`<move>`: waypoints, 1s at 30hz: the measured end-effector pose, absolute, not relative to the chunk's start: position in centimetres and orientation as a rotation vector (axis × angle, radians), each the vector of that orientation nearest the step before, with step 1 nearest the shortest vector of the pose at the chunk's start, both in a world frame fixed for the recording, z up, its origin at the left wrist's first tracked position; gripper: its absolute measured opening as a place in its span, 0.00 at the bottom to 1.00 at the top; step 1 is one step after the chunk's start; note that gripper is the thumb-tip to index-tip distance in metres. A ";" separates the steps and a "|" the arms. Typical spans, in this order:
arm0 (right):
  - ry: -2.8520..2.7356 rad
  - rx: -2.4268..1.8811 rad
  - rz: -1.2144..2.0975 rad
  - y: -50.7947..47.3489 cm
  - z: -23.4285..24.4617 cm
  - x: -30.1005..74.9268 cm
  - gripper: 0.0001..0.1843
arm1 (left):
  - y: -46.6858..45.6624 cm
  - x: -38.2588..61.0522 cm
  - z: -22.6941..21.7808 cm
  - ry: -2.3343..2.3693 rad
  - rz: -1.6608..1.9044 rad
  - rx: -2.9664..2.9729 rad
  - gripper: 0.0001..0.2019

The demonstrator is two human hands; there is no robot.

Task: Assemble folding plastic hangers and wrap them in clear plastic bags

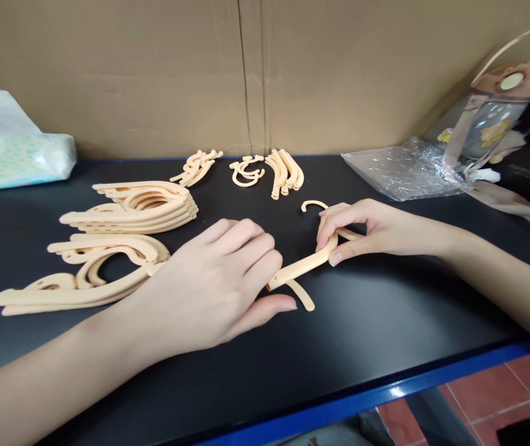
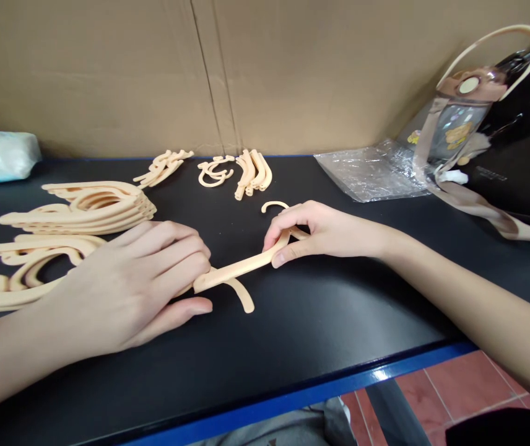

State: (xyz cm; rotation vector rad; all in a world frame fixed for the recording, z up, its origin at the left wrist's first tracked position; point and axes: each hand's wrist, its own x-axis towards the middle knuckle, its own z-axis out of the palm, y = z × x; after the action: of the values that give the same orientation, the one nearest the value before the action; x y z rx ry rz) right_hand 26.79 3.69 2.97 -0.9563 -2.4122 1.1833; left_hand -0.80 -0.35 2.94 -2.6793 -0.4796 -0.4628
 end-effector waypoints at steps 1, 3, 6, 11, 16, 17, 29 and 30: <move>-2.414 -0.960 1.190 3.7 3.0 26.8 0.14 | -0.4 -0.8 3.0 -0.474 -0.468 -2.711 0.21; -2.421 -0.978 1.200 3.7 3.1 26.8 0.15 | -0.4 -0.8 2.9 -0.455 -0.475 -2.757 0.16; -2.437 -0.999 1.200 3.7 3.2 26.7 0.16 | -0.5 -0.9 2.8 -0.457 -0.481 -2.749 0.13; -2.458 -1.008 1.156 3.5 3.4 26.6 0.14 | -0.5 -1.1 2.6 -0.527 -0.437 -2.738 0.11; -2.425 -1.068 1.136 3.8 3.0 26.9 0.15 | -0.2 -1.2 2.2 -0.570 -0.419 -2.724 0.15; -2.409 -1.074 1.121 3.9 2.8 26.9 0.17 | 0.0 -1.2 2.1 -0.596 -0.414 -2.718 0.17; -2.395 -0.993 0.753 4.1 1.5 26.8 0.27 | 0.3 -2.1 0.4 -1.082 -0.454 -2.820 0.24; -2.394 -0.986 0.744 4.0 1.5 26.8 0.26 | 0.2 -2.0 0.5 -1.093 -0.460 -2.823 0.23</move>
State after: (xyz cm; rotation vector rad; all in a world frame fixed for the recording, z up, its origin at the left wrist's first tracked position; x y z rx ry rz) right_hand 26.76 4.02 1.51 -0.9857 -2.3942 0.7436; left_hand -2.02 0.19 0.53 -2.8231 -1.0927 -0.4600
